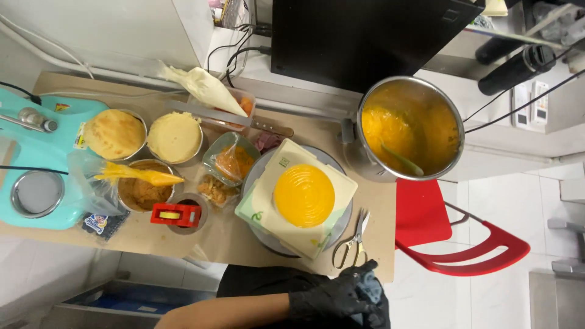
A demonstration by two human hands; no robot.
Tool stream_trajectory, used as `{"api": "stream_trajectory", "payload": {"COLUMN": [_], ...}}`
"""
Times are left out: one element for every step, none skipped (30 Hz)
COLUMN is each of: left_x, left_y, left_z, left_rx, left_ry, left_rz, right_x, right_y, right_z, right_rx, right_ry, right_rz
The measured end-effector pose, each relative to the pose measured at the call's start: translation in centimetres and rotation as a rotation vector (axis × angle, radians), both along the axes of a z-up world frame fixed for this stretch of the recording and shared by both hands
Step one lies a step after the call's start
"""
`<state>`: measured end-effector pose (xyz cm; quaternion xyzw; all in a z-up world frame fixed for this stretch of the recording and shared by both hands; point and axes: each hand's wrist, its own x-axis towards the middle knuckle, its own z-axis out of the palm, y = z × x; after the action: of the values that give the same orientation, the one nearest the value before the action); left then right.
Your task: Apply mango glaze and press sticky rice onto a cake in a bakery production area.
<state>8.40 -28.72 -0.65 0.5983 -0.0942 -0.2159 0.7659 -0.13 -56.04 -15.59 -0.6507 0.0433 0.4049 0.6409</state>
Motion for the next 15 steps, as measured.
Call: {"api": "stream_trajectory", "payload": {"left_x": [-0.8,-1.7,-2.4,-3.1,-4.1,-5.2,-6.2,-6.4,-6.6,-6.9,-6.5,-6.1,-5.8,-4.8,-4.3], "left_y": [1.5,4.8,7.9,11.1,14.0,17.0,20.0,22.5,24.9,27.4,27.8,28.2,28.8,28.7,28.4], "left_z": [-0.6,-0.7,-0.7,-0.8,-0.5,-0.3,0.0,-1.5,-3.0,-4.4,-6.5,-8.6,-10.6,-12.4,-14.4], "left_rx": [0.218,0.217,0.235,0.253,0.248,0.130,0.010,0.007,-0.128,-0.264,-0.268,-0.370,-0.470,-0.473,-0.643], "left_ry": [-0.078,-0.078,-0.039,0.001,0.000,0.219,0.434,0.432,0.500,0.565,0.561,0.582,0.597,0.589,0.589], "left_rz": [-0.053,-0.058,-0.159,-0.260,-0.258,-0.180,-0.099,-0.096,0.012,0.122,0.129,0.297,0.472,0.486,0.597], "right_x": [1.7,3.5,5.2,6.6,7.3,7.9,8.7,9.2,9.7,10.2,10.8,11.4,12.3,13.3,13.6], "right_y": [2.9,5.2,7.3,9.3,10.5,11.6,12.9,14.9,16.8,18.8,19.4,19.9,20.8,19.9,18.9], "right_z": [1.8,4.3,7.3,10.6,11.1,11.7,12.1,12.0,11.9,11.8,10.6,9.4,8.2,5.7,3.1], "right_rx": [-0.008,-0.016,-0.028,-0.039,-0.044,-0.006,0.034,0.031,0.138,0.245,0.241,0.370,0.501,0.498,0.776], "right_ry": [0.029,0.057,0.084,0.111,0.111,0.269,0.425,0.424,0.550,0.669,0.666,0.688,0.703,0.703,0.793], "right_rz": [0.023,0.047,0.075,0.103,0.105,0.109,0.114,0.117,-0.158,-0.435,-0.428,-0.672,-0.909,-0.893,-0.844]}}
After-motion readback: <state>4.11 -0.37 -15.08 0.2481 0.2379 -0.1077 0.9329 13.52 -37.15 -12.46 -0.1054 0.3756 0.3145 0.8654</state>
